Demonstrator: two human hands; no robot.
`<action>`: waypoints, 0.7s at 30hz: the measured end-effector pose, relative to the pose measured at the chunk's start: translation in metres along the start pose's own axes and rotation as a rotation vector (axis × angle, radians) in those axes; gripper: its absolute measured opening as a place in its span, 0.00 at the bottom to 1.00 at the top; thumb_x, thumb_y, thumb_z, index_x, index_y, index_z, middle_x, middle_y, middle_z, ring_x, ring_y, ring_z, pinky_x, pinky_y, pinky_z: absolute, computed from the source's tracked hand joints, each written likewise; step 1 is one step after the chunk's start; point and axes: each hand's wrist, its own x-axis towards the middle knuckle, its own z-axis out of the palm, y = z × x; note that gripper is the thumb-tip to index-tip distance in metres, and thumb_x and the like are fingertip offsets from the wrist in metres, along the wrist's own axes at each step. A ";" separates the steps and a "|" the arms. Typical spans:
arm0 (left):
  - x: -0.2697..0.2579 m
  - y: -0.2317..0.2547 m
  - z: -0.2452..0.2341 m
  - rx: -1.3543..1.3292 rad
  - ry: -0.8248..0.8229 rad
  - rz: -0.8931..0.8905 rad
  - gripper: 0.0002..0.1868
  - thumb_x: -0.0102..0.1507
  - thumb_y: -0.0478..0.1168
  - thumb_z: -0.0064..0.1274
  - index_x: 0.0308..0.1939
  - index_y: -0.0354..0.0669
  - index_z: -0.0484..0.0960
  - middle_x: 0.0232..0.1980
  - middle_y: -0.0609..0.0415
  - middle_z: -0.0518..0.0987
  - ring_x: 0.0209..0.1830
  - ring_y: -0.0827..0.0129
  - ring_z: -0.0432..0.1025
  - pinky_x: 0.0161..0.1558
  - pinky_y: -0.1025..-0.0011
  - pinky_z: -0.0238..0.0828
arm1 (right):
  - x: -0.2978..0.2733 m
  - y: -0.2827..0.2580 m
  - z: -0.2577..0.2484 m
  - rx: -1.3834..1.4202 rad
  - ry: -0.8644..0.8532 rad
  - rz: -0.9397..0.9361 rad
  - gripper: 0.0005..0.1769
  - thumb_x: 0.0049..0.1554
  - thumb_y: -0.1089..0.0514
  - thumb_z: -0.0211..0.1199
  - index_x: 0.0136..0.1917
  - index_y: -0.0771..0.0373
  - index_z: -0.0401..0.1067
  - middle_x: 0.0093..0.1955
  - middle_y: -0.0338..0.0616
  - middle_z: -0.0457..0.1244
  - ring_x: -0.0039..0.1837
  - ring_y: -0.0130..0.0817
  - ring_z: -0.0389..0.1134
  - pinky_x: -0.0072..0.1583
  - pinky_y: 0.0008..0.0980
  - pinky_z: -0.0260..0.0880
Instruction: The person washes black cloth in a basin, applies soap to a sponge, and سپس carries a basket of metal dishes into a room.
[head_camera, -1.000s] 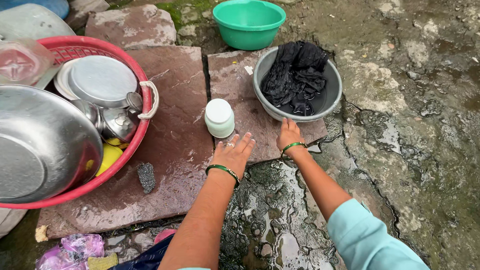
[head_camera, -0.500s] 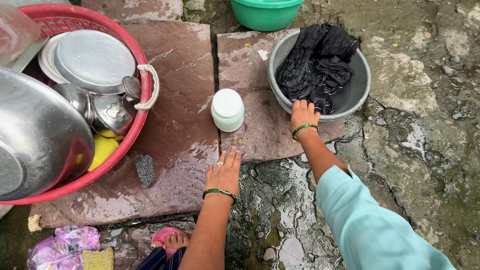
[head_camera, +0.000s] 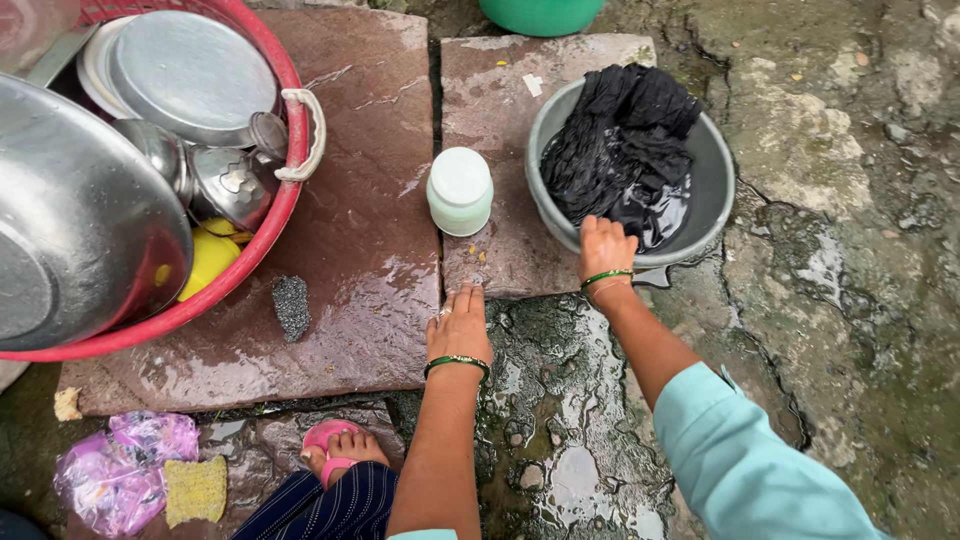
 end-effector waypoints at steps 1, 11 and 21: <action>-0.001 0.005 0.005 -0.001 -0.004 0.014 0.42 0.59 0.32 0.55 0.76 0.52 0.56 0.81 0.61 0.52 0.80 0.64 0.49 0.72 0.50 0.52 | -0.013 -0.004 -0.004 0.047 0.026 -0.020 0.11 0.51 0.65 0.61 0.49 0.60 0.66 0.48 0.49 0.66 0.54 0.49 0.69 0.51 0.51 0.68; -0.006 0.050 0.101 -0.639 0.091 -0.188 0.45 0.60 0.41 0.58 0.76 0.43 0.52 0.75 0.39 0.59 0.67 0.42 0.65 0.65 0.53 0.64 | -0.185 -0.040 -0.037 0.367 0.015 0.003 0.21 0.41 0.67 0.61 0.49 0.62 0.62 0.44 0.50 0.65 0.44 0.56 0.69 0.43 0.55 0.63; -0.017 0.033 0.147 -0.625 -0.090 -0.664 0.33 0.57 0.41 0.63 0.61 0.30 0.66 0.61 0.34 0.76 0.61 0.46 0.75 0.61 0.55 0.73 | -0.307 -0.084 -0.045 0.518 -0.003 0.021 0.17 0.40 0.68 0.58 0.45 0.61 0.64 0.42 0.47 0.62 0.47 0.53 0.66 0.44 0.52 0.59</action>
